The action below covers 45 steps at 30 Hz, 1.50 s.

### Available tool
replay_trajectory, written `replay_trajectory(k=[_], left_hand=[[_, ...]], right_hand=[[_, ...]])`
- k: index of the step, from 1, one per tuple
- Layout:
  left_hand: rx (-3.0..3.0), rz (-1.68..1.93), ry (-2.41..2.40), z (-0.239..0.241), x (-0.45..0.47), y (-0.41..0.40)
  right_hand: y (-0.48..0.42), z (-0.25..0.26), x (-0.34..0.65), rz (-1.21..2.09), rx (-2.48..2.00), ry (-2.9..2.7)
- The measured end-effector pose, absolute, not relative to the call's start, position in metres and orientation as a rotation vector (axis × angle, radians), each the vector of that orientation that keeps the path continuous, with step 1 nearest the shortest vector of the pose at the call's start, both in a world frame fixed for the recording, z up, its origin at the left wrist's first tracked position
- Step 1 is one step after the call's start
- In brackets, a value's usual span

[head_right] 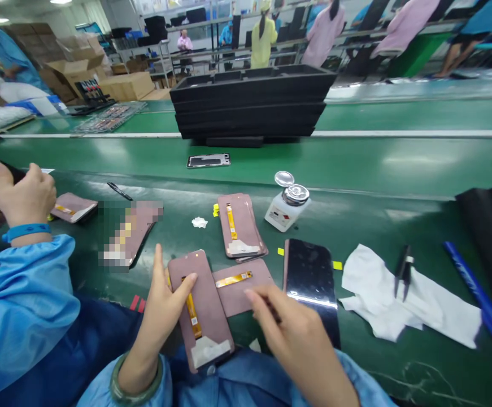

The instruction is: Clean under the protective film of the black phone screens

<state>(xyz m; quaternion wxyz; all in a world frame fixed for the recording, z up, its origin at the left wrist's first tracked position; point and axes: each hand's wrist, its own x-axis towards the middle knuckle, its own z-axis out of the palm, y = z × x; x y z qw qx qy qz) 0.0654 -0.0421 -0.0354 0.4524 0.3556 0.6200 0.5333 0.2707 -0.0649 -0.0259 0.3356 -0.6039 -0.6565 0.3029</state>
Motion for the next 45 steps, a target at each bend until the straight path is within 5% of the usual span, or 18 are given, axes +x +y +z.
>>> replay_trajectory(k=[12,20,35,45], left_hand=[[1.641,1.153,1.872,-0.051,0.079,-0.010],[1.802,1.251,1.917,-0.056,0.078,-0.014],[1.760,1.438,1.841,-0.054,0.084,-0.041],[1.909,1.512,1.572,-0.044,0.103,-0.054]], right_hand=[[-0.052,-0.019,0.416,0.088,-2.574,-1.221],[-0.014,-0.046,0.452,0.278,-2.482,-1.163],[-0.055,-0.044,0.441,-0.023,-2.202,-1.064],[-0.078,-0.060,0.412,0.077,-2.045,-1.398]])
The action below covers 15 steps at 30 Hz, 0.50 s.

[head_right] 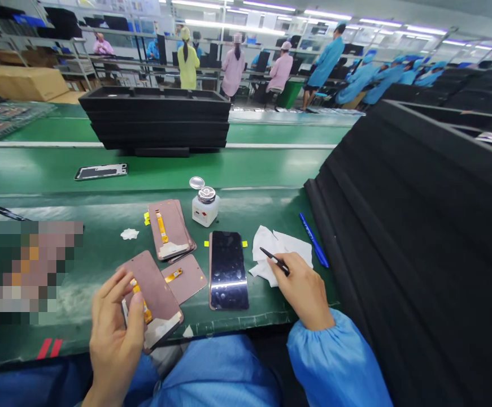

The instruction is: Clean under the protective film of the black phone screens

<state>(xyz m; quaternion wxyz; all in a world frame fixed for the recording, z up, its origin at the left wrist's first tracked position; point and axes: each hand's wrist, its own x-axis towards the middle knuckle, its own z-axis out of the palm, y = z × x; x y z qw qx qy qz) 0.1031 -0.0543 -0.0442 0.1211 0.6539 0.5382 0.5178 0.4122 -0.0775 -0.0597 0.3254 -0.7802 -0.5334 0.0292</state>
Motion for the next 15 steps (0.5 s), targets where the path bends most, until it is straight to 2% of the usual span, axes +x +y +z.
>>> replay_trajectory(k=[3,5,10,13,15], left_hand=[[1.930,1.468,1.468,-0.044,0.104,-0.049],[2.029,1.310,1.322,-0.038,0.107,-0.045],[2.089,0.849,0.894,-0.014,0.127,-0.032],[1.820,0.830,0.882,-0.004,0.138,-0.028],[1.670,0.876,0.982,-0.003,0.140,-0.028]], right_hand=[[-0.072,-0.048,0.402,0.066,-1.936,-1.420],[-0.069,-0.035,0.389,0.140,-1.822,-1.483],[-0.060,-0.001,0.345,0.527,-1.459,-1.695],[-0.055,0.006,0.329,0.845,-1.188,-1.520],[-0.053,0.003,0.324,0.911,-1.098,-1.348]])
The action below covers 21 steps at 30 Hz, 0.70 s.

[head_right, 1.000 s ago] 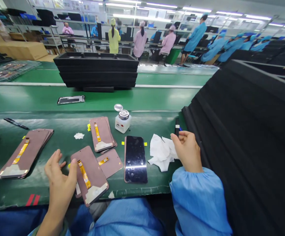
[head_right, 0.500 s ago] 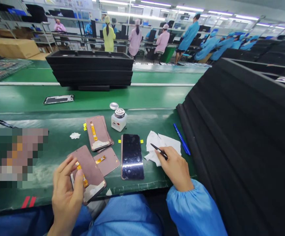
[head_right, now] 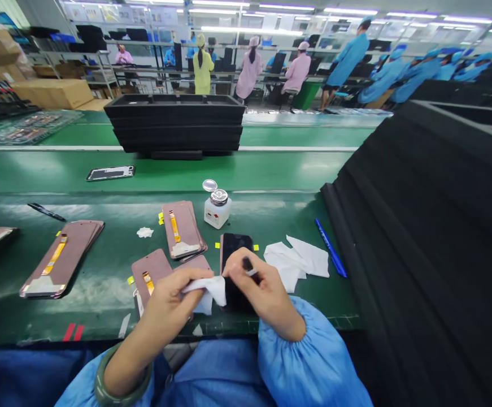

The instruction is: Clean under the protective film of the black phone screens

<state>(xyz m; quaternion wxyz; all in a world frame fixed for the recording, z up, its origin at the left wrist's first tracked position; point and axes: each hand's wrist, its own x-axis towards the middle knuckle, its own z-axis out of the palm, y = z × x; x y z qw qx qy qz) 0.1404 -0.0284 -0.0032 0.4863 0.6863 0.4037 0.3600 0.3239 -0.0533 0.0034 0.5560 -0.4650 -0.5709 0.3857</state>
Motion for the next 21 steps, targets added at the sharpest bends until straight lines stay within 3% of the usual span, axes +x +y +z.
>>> replay_trajectory(k=[10,21], left_hand=[[1.173,0.984,1.212,-0.012,0.132,-0.028],[1.324,1.061,1.270,-0.015,0.132,-0.034]], right_hand=[[-0.054,-0.014,0.306,1.218,-1.024,-0.742],[-0.058,0.002,0.291,1.673,-0.964,-0.570]])
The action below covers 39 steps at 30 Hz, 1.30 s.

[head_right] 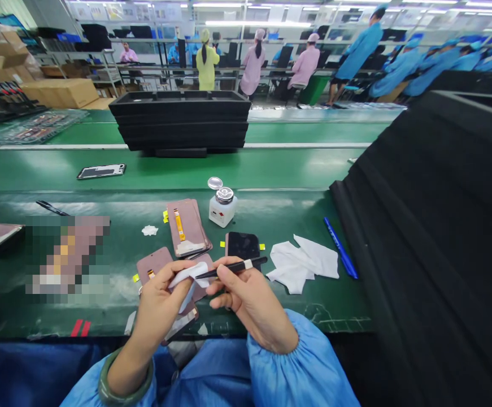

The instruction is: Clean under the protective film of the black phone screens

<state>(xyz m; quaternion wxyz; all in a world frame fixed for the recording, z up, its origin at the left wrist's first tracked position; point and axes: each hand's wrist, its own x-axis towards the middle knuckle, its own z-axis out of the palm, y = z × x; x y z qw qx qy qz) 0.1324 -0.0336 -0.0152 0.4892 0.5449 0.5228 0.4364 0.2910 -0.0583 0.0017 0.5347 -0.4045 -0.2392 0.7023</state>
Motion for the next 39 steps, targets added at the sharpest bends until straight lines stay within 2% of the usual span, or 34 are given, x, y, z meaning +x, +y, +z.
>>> replay_trajectory(k=[5,9,15,19,26,30,37,39], left_hand=[[1.478,1.163,1.118,-0.011,0.121,-0.033],[1.557,1.172,0.914,-0.004,0.105,-0.040],[1.470,1.341,0.679,-0.007,0.094,-0.044],[1.534,1.364,0.689,-0.015,0.096,-0.039],[1.470,1.125,0.892,-0.022,0.105,-0.043],[1.436,1.171,0.955,-0.018,0.106,-0.039],[1.360,1.168,0.875,-0.016,0.116,-0.050],[1.286,1.180,0.958,-0.018,0.124,-0.056]], right_hand=[[-0.064,0.002,0.293,1.524,-1.113,-0.733],[-0.075,0.008,0.297,1.095,-1.237,-1.060],[-0.083,0.019,0.295,0.520,-1.043,-1.647],[-0.082,0.020,0.290,0.477,-1.009,-1.783],[-0.079,0.021,0.290,0.597,-0.936,-1.718],[-0.078,0.015,0.291,0.624,-0.880,-1.677],[-0.074,-0.005,0.285,0.151,-0.862,-1.914],[-0.073,-0.011,0.279,0.121,-0.884,-1.843]])
